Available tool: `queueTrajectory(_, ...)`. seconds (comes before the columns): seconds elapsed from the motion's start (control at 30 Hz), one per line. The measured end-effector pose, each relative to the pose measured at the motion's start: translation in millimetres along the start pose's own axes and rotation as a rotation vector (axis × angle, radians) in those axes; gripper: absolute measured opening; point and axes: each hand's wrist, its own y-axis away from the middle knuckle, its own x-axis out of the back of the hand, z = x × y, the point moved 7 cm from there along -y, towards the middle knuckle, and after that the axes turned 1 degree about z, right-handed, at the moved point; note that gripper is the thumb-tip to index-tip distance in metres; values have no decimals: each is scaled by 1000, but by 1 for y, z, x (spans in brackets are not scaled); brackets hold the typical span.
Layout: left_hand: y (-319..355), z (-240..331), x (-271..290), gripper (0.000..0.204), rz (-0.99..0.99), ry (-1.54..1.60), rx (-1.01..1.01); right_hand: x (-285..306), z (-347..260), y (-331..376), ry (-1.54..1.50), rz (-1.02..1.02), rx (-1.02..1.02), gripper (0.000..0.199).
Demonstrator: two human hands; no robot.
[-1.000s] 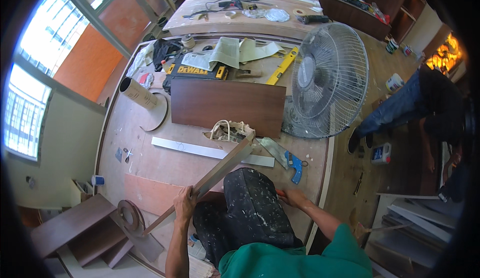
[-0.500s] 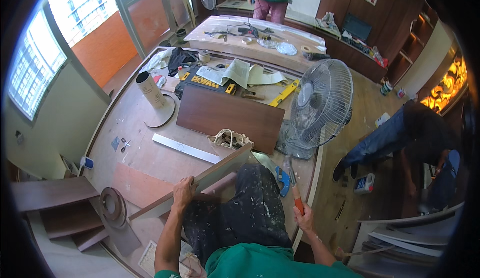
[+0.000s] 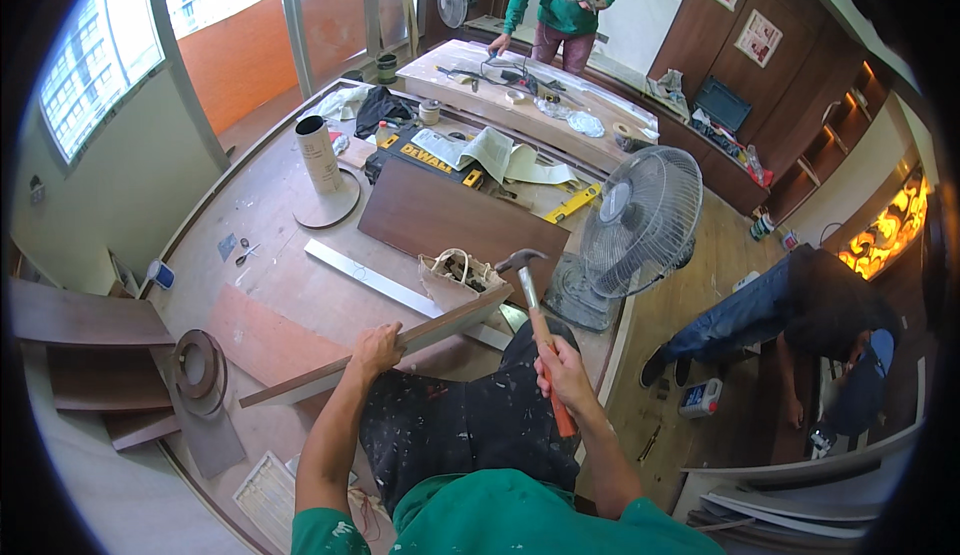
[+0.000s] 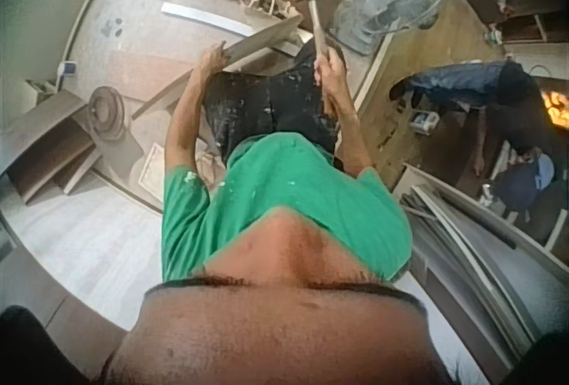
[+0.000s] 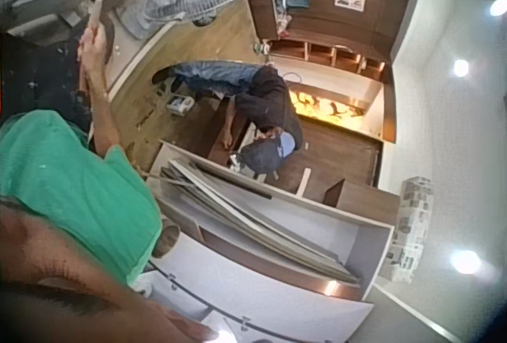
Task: The person hammers nails into a wooden panel and then attaches a thin wooden strip to its edge. They use a hammer to secure the strip and inspect the alignment. Other workers are visible in the background.
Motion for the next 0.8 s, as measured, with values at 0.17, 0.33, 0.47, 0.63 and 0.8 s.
queueTrajectory(0.17,-7,9,8,36,108,80,-53,28,-39,3,224,65,313,22)
queueTrajectory(0.33,-9,6,10,29,66,27,-17,36,-97,-18,531,95,398,29)
queueTrajectory(0.47,-10,17,10,31,78,28,-34,59,-42,-58,711,38,307,31)
queueTrajectory(0.63,-9,22,14,27,92,30,-34,74,16,-84,763,121,204,43)
queueTrajectory(0.8,-9,23,16,26,70,39,-19,70,20,-90,856,158,182,39)
